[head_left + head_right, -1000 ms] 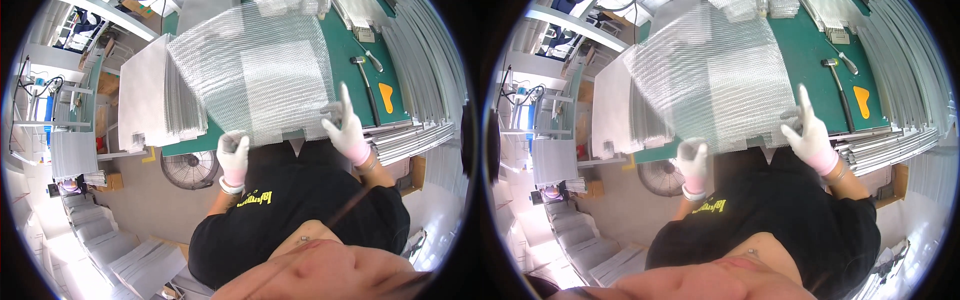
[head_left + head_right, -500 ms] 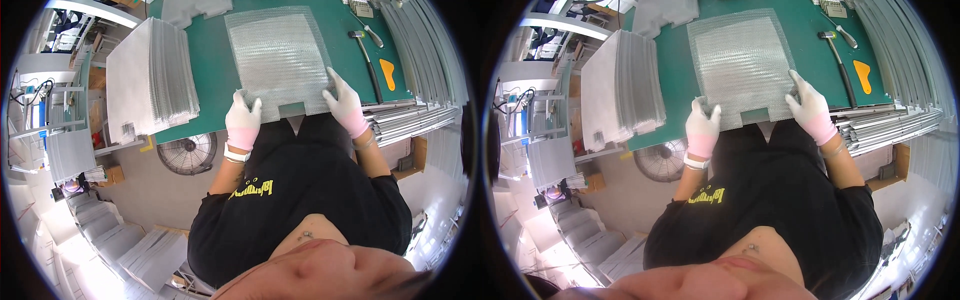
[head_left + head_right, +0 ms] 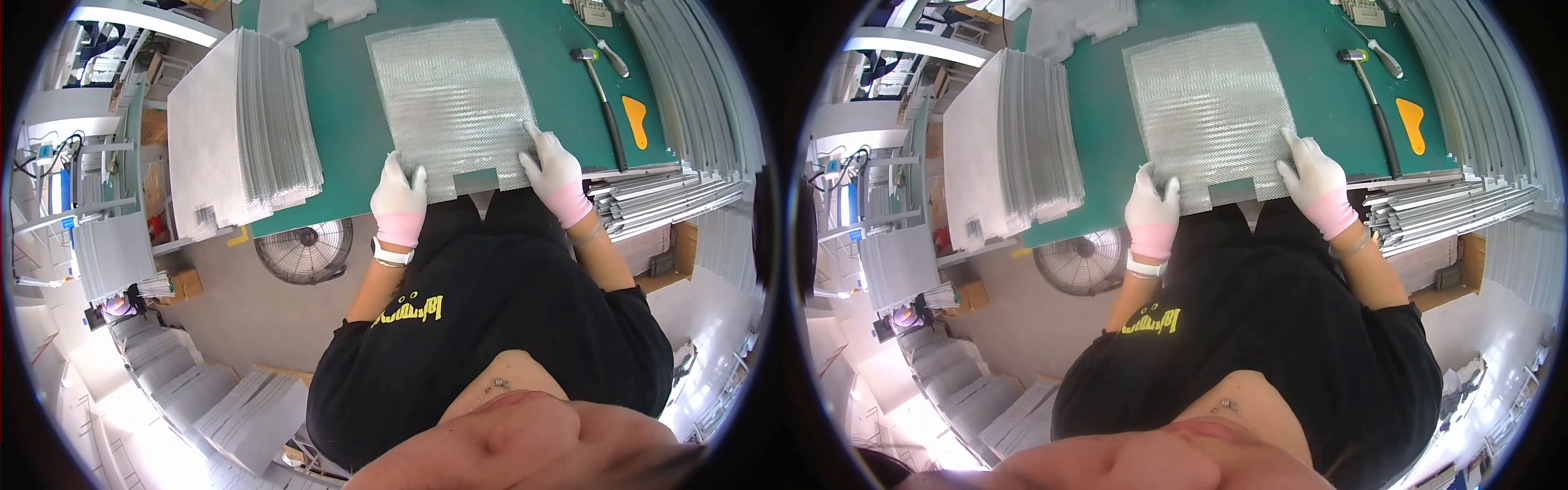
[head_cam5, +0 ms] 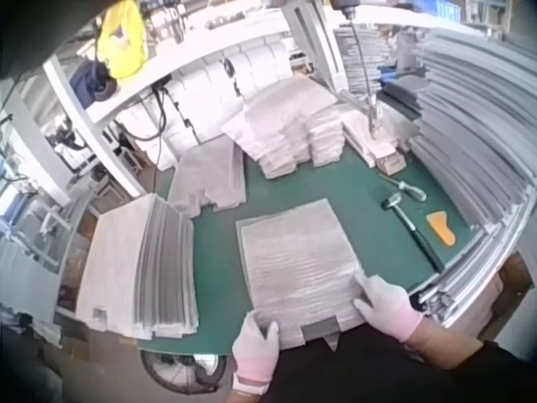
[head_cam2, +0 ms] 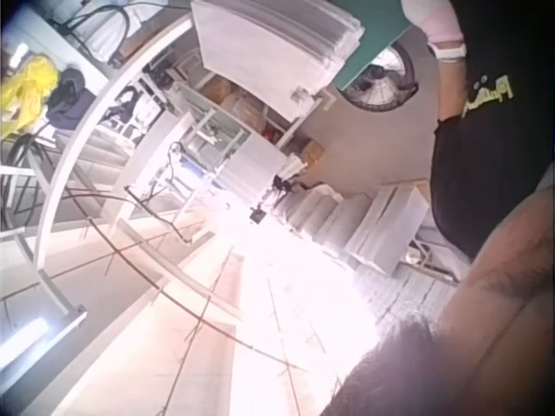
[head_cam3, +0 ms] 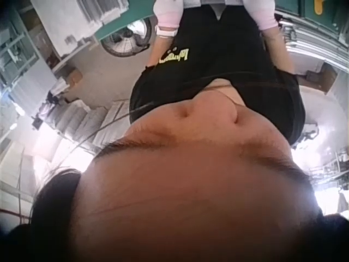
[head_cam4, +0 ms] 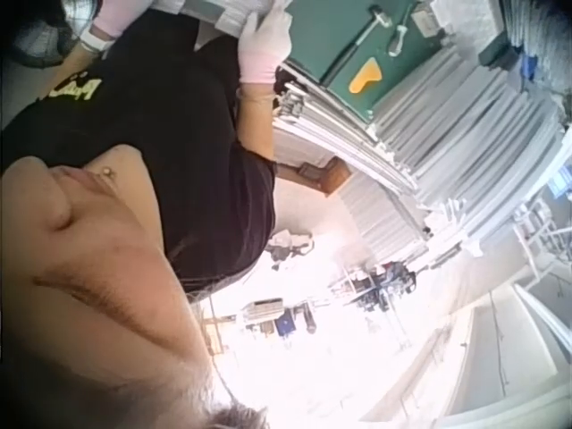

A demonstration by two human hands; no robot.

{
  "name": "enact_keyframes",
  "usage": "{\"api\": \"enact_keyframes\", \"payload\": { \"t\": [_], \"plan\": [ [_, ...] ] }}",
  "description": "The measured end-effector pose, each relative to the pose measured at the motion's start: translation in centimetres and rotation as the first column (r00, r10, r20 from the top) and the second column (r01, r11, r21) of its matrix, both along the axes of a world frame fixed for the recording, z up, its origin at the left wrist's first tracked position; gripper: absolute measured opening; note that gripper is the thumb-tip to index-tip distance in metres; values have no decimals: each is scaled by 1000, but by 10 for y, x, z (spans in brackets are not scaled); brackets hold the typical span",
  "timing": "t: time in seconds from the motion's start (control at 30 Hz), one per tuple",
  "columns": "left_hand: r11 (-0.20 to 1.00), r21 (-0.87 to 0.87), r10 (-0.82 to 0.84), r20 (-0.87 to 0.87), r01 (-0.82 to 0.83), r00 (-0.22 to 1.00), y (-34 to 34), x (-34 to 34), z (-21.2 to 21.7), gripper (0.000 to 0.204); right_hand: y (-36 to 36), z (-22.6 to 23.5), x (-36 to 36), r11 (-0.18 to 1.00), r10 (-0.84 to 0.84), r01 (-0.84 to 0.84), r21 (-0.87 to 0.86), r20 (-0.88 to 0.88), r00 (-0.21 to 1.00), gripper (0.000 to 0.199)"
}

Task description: Assembling metal mesh air filters using a hammer and power drill at a workstation.

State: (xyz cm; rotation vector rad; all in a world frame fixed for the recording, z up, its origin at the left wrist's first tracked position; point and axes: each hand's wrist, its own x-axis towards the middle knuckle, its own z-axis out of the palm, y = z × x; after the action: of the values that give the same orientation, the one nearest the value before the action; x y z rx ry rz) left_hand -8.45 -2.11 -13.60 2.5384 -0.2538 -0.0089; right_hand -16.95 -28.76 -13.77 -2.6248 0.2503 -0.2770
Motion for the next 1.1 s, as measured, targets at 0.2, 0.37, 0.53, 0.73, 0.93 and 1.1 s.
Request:
{"api": "enact_keyframes", "payload": {
  "t": [0.2, 0.37, 0.53, 0.73, 0.93, 1.1],
  "plan": [
    [1000, 27, -7, -7, 7, 1000, 0, 1, 2, 54, 2, 7, 2, 1000, -17, 17, 2, -62, 998, 50],
    [989, 148, 25, -92, -11, 995, 4, 14, 14, 54, 1, 35, 10, 994, -58, 35, -101, -231, 971, 49],
    [842, 409, -474, 250, 352, 844, 16, 39, 14, 63, 0, 70, 41, 974, 48, -91, -206, -203, 978, 33],
    [778, 435, -526, 55, 455, 848, 19, 43, 0, 61, 64, 81, 238, 787, 596, -404, -467, 403, 695, 24],
    [792, 391, -526, 46, 469, 850, 25, 45, 6, 66, 131, 79, 447, 972, -204, 196, -127, -47, 978, 60],
    [806, 345, -530, 61, 481, 846, 28, 47, 7, 64, 148, 76, 483, 945, -314, 265, -194, -301, 900, 70]
  ]
}}
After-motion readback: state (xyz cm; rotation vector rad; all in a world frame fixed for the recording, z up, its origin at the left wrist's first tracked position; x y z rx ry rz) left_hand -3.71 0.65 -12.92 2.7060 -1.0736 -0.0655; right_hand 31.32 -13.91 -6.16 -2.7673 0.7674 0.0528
